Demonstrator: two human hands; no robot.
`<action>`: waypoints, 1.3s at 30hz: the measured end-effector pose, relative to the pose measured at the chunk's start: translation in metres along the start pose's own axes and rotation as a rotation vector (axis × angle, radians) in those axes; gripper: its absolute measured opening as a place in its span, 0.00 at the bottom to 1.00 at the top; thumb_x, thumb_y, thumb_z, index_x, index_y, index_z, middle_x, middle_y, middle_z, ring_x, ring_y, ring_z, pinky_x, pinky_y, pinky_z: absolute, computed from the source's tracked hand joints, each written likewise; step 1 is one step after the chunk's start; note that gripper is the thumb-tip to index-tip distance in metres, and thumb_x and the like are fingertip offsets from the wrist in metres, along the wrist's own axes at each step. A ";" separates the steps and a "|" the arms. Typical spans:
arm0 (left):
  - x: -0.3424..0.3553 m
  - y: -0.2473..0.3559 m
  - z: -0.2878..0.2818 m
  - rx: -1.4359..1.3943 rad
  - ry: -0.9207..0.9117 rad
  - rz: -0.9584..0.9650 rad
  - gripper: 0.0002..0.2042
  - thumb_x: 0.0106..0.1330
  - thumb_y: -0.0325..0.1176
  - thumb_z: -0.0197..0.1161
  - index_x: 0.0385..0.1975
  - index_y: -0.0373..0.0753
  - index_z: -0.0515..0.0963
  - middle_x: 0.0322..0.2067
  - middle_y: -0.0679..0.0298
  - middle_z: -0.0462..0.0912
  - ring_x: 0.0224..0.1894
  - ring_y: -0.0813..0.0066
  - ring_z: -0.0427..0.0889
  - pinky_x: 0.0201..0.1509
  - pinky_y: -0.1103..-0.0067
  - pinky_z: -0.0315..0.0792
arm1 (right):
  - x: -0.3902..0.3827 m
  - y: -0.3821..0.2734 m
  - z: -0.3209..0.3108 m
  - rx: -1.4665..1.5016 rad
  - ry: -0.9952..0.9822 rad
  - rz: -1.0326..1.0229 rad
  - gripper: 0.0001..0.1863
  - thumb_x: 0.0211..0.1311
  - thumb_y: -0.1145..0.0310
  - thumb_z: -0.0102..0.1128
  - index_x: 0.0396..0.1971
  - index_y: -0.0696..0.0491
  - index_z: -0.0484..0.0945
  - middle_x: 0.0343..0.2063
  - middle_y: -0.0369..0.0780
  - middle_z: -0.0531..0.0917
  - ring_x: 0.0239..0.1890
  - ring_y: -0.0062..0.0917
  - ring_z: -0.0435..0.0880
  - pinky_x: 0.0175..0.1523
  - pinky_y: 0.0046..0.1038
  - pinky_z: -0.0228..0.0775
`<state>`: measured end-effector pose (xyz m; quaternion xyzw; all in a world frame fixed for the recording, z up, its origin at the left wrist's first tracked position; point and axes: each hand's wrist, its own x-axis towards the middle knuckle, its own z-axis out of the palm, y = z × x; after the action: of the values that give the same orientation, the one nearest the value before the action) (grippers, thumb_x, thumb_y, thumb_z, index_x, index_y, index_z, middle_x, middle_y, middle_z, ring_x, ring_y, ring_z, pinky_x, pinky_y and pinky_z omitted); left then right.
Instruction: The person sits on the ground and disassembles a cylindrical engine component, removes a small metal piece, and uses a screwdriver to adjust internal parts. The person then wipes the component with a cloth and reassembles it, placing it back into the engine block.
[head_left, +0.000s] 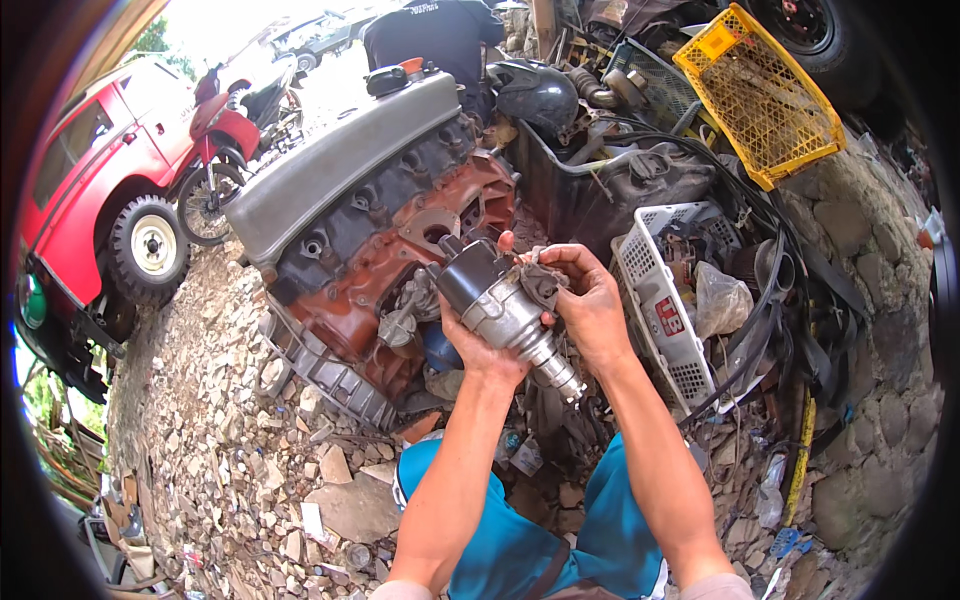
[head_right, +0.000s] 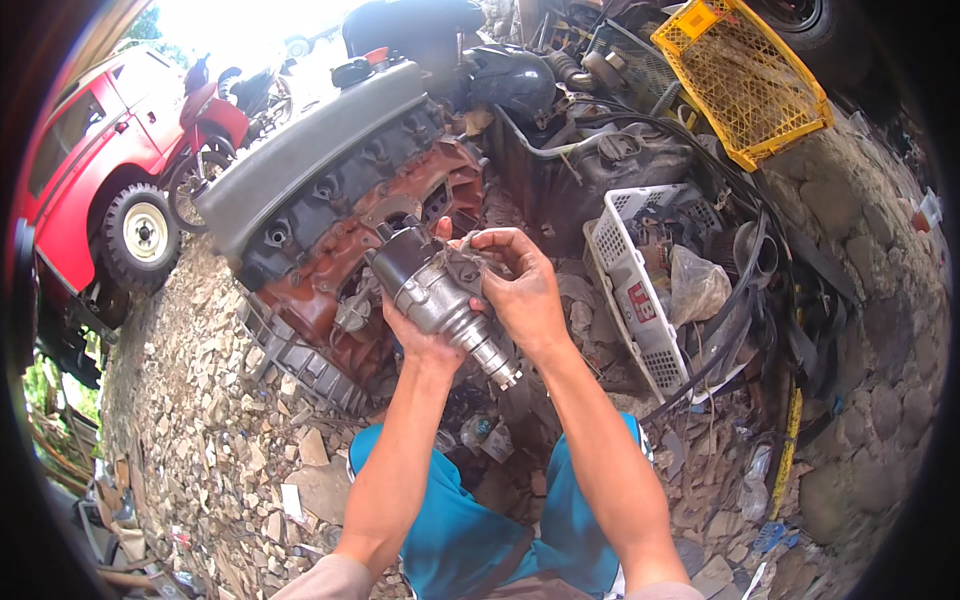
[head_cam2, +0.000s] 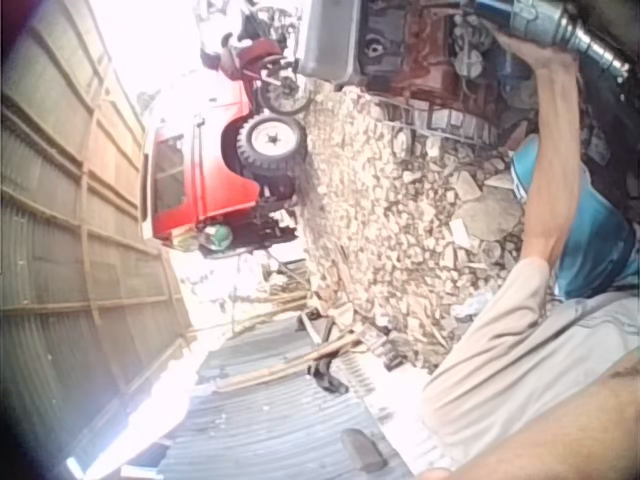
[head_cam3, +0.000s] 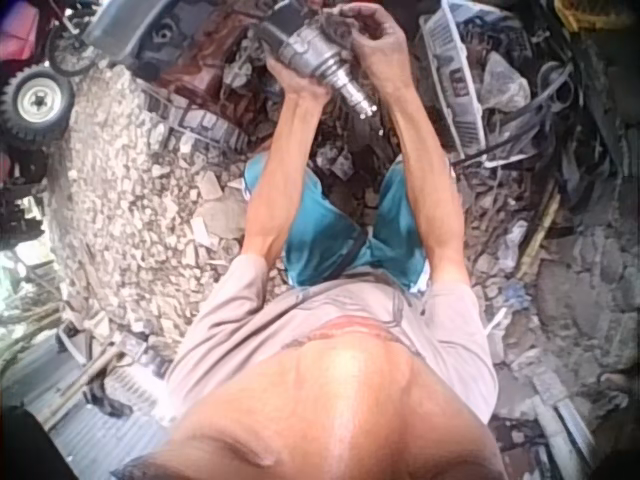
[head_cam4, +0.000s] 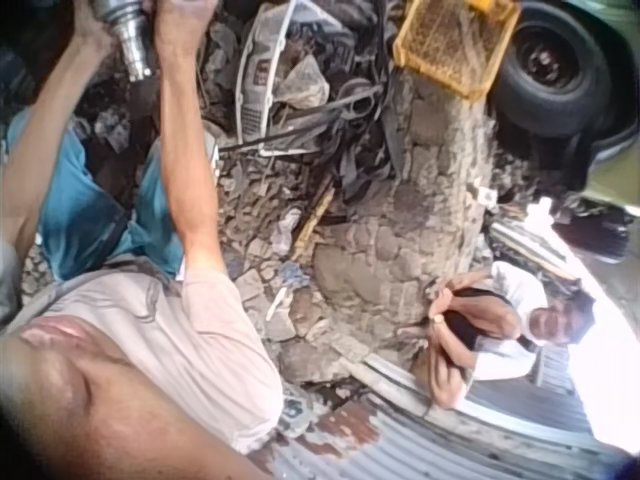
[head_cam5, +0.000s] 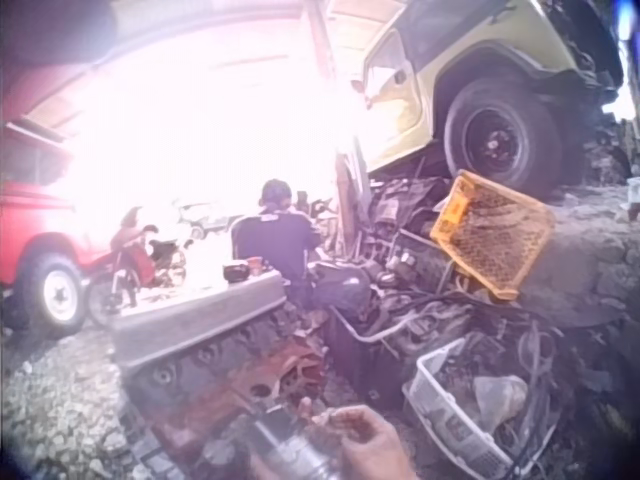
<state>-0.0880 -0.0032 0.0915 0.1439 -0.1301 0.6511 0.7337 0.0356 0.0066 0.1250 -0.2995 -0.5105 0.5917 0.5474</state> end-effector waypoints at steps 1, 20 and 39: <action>0.000 -0.001 0.000 -0.020 -0.017 0.017 0.40 0.64 0.67 0.47 0.64 0.38 0.63 0.49 0.51 0.76 0.48 0.54 0.81 0.33 0.54 0.83 | 0.000 0.002 0.000 -0.008 0.006 0.010 0.14 0.60 0.83 0.52 0.46 0.57 0.76 0.47 0.38 0.80 0.38 0.14 0.81 0.35 0.18 0.78; 0.002 0.014 -0.001 0.651 0.315 0.033 0.28 0.71 0.61 0.46 0.46 0.39 0.76 0.40 0.59 0.84 0.40 0.66 0.84 0.44 0.72 0.80 | 0.004 0.033 -0.012 -0.045 0.101 0.491 0.20 0.76 0.57 0.38 0.49 0.56 0.74 0.47 0.41 0.78 0.50 0.30 0.78 0.59 0.42 0.69; -0.013 0.021 0.053 2.049 0.267 0.000 0.45 0.69 0.72 0.29 0.75 0.41 0.41 0.62 0.36 0.67 0.68 0.44 0.64 0.71 0.66 0.56 | -0.008 0.029 0.027 0.574 -0.073 0.329 0.28 0.64 0.41 0.58 0.52 0.48 0.75 0.42 0.35 0.83 0.46 0.24 0.82 0.51 0.31 0.75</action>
<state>-0.1104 -0.0326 0.1364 0.6265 0.5694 0.4601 0.2675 0.0024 -0.0050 0.1042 -0.1899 -0.2870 0.8022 0.4879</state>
